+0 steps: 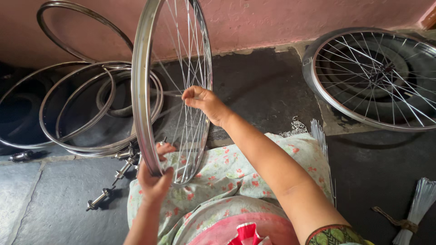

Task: The person inserts bicycle spokes one by one into the hub and rim of a bicycle wheel. They rotate the wheel to access different spoke holes and continue threading each spoke through the rim. The wheel is held in the lap and rotated as needed.

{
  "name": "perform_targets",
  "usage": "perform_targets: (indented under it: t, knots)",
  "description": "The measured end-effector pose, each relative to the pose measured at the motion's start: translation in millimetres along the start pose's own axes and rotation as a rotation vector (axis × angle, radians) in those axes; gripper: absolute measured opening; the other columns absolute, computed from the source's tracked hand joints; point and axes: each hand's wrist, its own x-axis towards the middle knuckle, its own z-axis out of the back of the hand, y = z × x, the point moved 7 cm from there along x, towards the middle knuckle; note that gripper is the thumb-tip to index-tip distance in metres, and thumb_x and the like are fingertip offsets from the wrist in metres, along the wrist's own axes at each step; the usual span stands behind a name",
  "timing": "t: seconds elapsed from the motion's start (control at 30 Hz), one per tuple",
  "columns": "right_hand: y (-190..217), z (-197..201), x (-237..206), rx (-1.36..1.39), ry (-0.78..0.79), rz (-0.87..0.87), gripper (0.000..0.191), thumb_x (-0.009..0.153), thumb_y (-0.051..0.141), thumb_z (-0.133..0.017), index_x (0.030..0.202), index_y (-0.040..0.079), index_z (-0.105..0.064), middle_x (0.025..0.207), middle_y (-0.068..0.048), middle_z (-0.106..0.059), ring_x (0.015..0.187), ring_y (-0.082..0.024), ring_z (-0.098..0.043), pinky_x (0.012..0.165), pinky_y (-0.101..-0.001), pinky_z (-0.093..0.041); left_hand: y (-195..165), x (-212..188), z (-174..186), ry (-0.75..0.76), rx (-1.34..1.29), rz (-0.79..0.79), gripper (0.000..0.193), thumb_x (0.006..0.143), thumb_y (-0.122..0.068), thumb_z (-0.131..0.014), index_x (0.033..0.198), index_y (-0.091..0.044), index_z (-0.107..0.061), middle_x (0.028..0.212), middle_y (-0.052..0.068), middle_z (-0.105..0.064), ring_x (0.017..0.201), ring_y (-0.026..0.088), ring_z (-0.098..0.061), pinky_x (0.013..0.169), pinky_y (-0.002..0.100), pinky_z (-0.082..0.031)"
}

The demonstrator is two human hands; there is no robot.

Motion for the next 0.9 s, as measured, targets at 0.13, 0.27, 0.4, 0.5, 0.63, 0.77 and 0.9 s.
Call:
perform_targets:
  t: [0.13, 0.27, 0.4, 0.5, 0.63, 0.77, 0.9]
  knots:
    - [-9, -8, -6, 0.176, 0.031, 0.011, 0.01, 0.096, 0.011, -0.076, 0.104, 0.014, -0.07, 0.102, 0.008, -0.065, 0.102, -0.006, -0.058, 0.101, -0.0264, -0.043, 19, -33, 0, -0.124, -0.059, 0.161, 0.038, 0.078, 0.005, -0.067, 0.115, 0.002, -0.062, 0.124, 0.014, -0.068, 0.113, 0.028, -0.067, 0.089, 0.04, -0.049]
    - [-16, -13, -10, 0.152, 0.024, 0.008, 0.009, 0.095, 0.011, -0.076, 0.102, 0.014, -0.072, 0.098, 0.008, -0.066, 0.099, -0.007, -0.059, 0.098, -0.0274, -0.045, -23, -14, 1, -0.165, 0.125, -0.041, 0.051, 0.082, -0.007, -0.081, 0.125, -0.003, -0.053, 0.125, 0.009, -0.061, 0.118, 0.024, -0.06, 0.106, 0.039, -0.047]
    - [-19, -13, -9, 0.156, -0.032, -0.018, 0.008, 0.096, 0.012, -0.075, 0.102, 0.013, -0.072, 0.098, 0.008, -0.066, 0.098, -0.006, -0.059, 0.097, -0.0264, -0.045, -65, 75, 7, -0.073, 0.319, -0.104, 0.078, 0.078, -0.014, -0.083, 0.144, -0.002, -0.044, 0.135, 0.009, -0.053, 0.126, 0.023, -0.057, 0.111, 0.04, -0.048]
    - [-13, -13, -8, 0.183, -0.047, -0.011, 0.008, 0.097, 0.012, -0.074, 0.105, 0.012, -0.071, 0.099, 0.007, -0.067, 0.097, -0.007, -0.059, 0.096, -0.0266, -0.046, -65, 137, -10, 0.051, 0.223, 0.182, 0.064, 0.077, -0.008, -0.078, 0.136, -0.001, -0.055, 0.12, 0.008, -0.062, 0.11, 0.019, -0.061, 0.099, 0.037, -0.05]
    - [4, -13, -13, 0.182, -0.065, -0.016, 0.011, 0.099, 0.012, -0.073, 0.109, 0.011, -0.071, 0.103, 0.005, -0.067, 0.101, -0.008, -0.06, 0.097, -0.0276, -0.046, -69, 149, -36, 0.21, -0.179, 0.456, 0.05, 0.08, 0.002, -0.059, 0.13, 0.004, -0.065, 0.121, 0.01, -0.068, 0.11, 0.019, -0.062, 0.093, 0.035, -0.049]
    - [14, 2, -27, -0.064, -0.034, -0.045, 0.023, 0.095, 0.009, -0.071, 0.118, 0.009, -0.069, 0.111, 0.002, -0.07, 0.107, -0.009, -0.064, 0.099, -0.0292, -0.05, -82, 128, -24, 0.198, -0.21, 0.364, 0.06, 0.073, 0.009, -0.051, 0.132, 0.005, -0.056, 0.137, 0.013, -0.064, 0.126, 0.02, -0.063, 0.111, 0.034, -0.048]
    - [12, 90, -53, -0.57, -0.178, 0.008, 0.036, 0.088, 0.003, -0.071, 0.124, 0.002, -0.068, 0.12, -0.006, -0.072, 0.112, -0.016, -0.068, 0.099, -0.0307, -0.054, -84, 105, -1, 0.121, -0.252, 0.369, 0.063, 0.071, 0.01, -0.049, 0.134, 0.009, -0.051, 0.14, 0.019, -0.06, 0.13, 0.025, -0.06, 0.117, 0.04, -0.045]
